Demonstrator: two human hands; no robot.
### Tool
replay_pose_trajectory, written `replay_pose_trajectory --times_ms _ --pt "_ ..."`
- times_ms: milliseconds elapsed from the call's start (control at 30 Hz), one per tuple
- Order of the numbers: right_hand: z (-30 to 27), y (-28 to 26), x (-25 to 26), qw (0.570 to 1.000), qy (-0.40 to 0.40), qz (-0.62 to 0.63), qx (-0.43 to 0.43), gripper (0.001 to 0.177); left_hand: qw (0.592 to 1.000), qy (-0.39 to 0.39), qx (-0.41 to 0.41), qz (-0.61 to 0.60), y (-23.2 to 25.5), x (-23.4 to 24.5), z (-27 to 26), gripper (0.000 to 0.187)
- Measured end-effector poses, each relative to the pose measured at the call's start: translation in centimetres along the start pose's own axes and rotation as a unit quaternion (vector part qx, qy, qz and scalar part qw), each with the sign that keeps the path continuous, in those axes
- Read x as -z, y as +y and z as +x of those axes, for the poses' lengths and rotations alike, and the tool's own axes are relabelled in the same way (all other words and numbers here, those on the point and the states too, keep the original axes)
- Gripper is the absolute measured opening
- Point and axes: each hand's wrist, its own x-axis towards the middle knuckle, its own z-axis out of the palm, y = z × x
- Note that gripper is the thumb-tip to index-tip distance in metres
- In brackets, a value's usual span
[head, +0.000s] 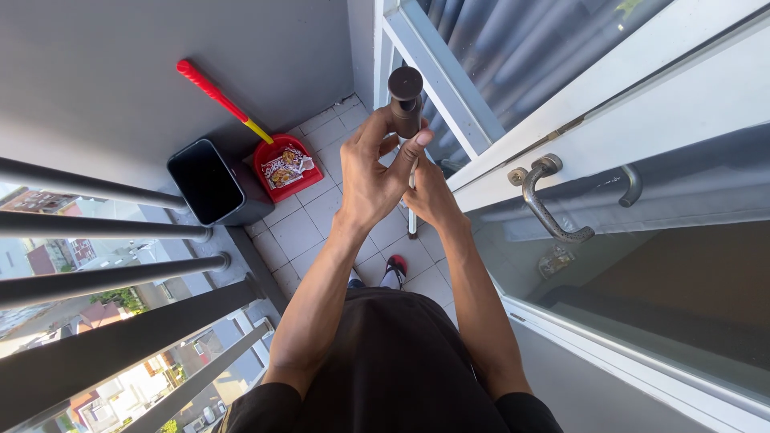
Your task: Assemble a floor mop on a balcony.
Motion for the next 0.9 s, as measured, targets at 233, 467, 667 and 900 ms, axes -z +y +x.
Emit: replay_pose_trajectory --times_ms 233,467,667,900 --pt "0.6 0.7 -1.4 1.0 0.0 0.002 -0.019 0.091 1.0 -0.01 -0.024 0.003 0.1 0.8 0.5 0.032" --pt "1.1 -0.6 -2.3 1.0 0.008 -0.01 0.01 0.068 0.999 0.0 -0.019 0.028 -0.7 2.0 0.6 0.033" --pt "1.8 -0.2 -3.6 1.0 -0.016 -0.019 0.007 0.077 0.999 0.011 -0.016 0.042 -0.3 3.1 0.5 0.034" --pt "2.1 -0.8 -4.9 0.999 -0.019 -0.002 0.042 0.087 0.997 0.028 -0.027 0.068 0.1 4.3 0.4 0.041"
